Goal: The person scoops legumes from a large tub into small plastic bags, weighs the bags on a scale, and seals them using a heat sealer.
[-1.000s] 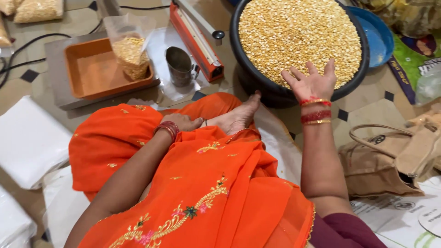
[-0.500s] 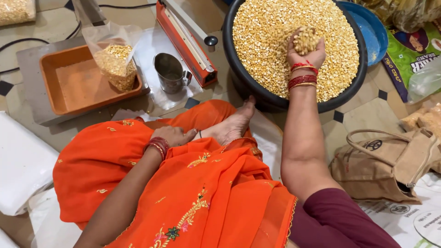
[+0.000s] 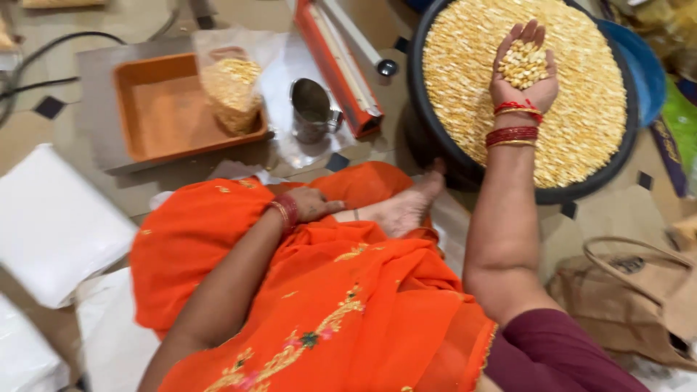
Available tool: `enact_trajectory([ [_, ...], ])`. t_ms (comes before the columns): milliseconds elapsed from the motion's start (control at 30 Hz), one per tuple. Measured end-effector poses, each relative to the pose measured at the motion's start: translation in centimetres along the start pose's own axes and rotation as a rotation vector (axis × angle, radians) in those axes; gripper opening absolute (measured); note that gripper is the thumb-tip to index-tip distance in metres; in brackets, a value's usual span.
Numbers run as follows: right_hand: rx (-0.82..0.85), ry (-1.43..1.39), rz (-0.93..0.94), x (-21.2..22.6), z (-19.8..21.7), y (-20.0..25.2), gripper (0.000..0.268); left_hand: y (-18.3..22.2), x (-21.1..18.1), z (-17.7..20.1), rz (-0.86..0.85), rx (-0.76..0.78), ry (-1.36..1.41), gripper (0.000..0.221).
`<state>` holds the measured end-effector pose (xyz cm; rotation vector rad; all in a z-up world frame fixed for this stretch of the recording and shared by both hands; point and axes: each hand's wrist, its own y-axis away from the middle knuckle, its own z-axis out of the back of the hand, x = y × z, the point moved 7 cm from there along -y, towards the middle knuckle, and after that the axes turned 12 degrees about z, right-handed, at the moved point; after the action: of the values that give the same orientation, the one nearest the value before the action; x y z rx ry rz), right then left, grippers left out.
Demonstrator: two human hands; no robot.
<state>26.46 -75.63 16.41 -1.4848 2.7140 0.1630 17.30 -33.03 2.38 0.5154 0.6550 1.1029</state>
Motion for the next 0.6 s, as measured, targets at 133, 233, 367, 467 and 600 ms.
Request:
enact_trajectory([
  [133,0.118,0.051,-0.163,-8.1,-3.3,1.1,0.041,-1.9,0.2,0.2,-0.017,0.019,0.184,0.072],
  [233,0.243,0.065,-0.336,-16.5,-3.9,1.0,0.039,-2.9,0.5,-0.1,-0.059,-0.011,0.184,0.073],
  [367,0.199,0.068,-0.510,-28.9,-1.7,1.8,0.039,-3.4,1.0,-0.1,-0.092,-0.042,0.225,0.073],
  [467,0.249,0.049,-0.594,-37.0,-2.1,6.8,0.038,-3.5,0.9,0.0,-0.142,-0.034,0.316,0.074],
  [600,0.219,0.194,-0.525,-43.3,2.9,7.6,0.037,-3.5,0.9,0.0,-0.197,-0.064,0.289,0.070],
])
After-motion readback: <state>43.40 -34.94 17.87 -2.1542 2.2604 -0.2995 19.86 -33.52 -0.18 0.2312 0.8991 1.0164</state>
